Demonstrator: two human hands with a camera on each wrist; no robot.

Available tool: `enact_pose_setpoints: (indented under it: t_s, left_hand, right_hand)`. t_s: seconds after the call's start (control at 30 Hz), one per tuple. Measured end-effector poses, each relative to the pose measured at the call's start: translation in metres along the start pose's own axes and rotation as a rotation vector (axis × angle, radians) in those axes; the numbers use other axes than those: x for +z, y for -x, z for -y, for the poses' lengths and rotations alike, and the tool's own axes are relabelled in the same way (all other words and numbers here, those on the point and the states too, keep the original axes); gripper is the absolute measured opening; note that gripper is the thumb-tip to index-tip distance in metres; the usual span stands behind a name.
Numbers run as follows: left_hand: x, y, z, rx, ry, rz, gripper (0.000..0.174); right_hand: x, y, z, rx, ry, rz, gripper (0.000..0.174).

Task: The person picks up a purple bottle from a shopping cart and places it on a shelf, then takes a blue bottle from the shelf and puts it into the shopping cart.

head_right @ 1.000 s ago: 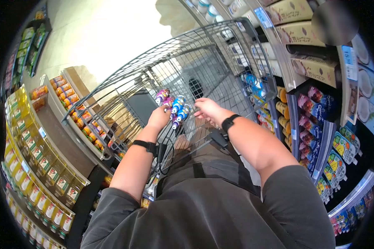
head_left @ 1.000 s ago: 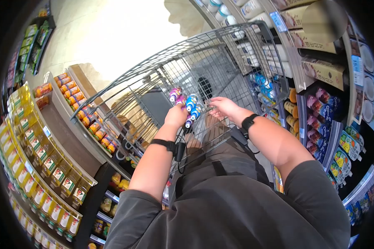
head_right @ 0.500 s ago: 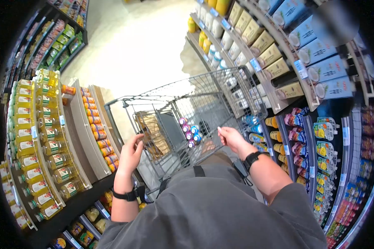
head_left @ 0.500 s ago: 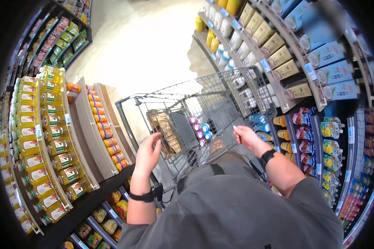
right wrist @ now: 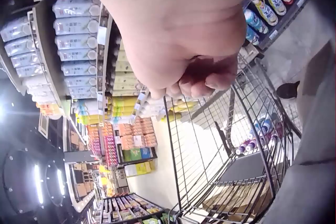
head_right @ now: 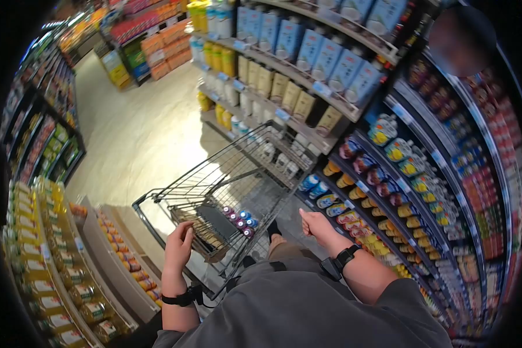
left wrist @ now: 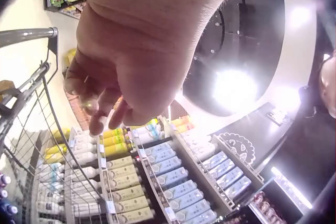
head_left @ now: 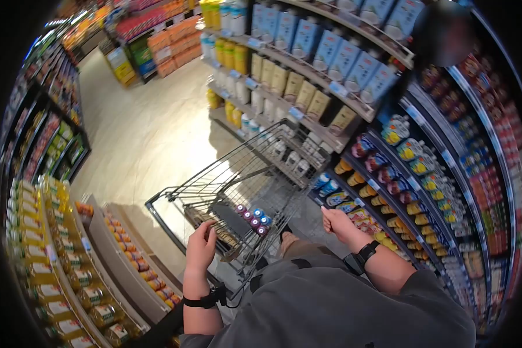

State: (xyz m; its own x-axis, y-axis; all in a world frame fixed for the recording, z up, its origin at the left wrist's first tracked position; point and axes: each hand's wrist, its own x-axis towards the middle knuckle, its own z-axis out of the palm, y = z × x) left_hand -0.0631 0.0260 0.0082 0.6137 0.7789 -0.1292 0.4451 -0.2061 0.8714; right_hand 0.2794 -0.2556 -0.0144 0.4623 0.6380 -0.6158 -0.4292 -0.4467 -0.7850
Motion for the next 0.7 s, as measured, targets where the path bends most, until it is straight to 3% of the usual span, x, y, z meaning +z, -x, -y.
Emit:
enact_pose_setpoints:
  t_s: [0.3, 0.43, 0.7]
  left_hand:
    - [0.036, -0.022, -0.056, 0.147, -0.106, 0.233, 0.025]
    - [0.066, -0.037, -0.085, 0.258, -0.144, 0.291, 0.025]
    - [0.186, -0.044, -0.176, 0.387, -0.212, 0.487, 0.026]
  right_hand:
    - [-0.056, 0.063, -0.022, 0.0, 0.018, -0.242, 0.036]
    - [-0.078, 0.092, -0.031, -0.039, -0.017, -0.257, 0.026]
    - [-0.156, 0.173, -0.079, -0.165, -0.088, -0.349, 0.025]
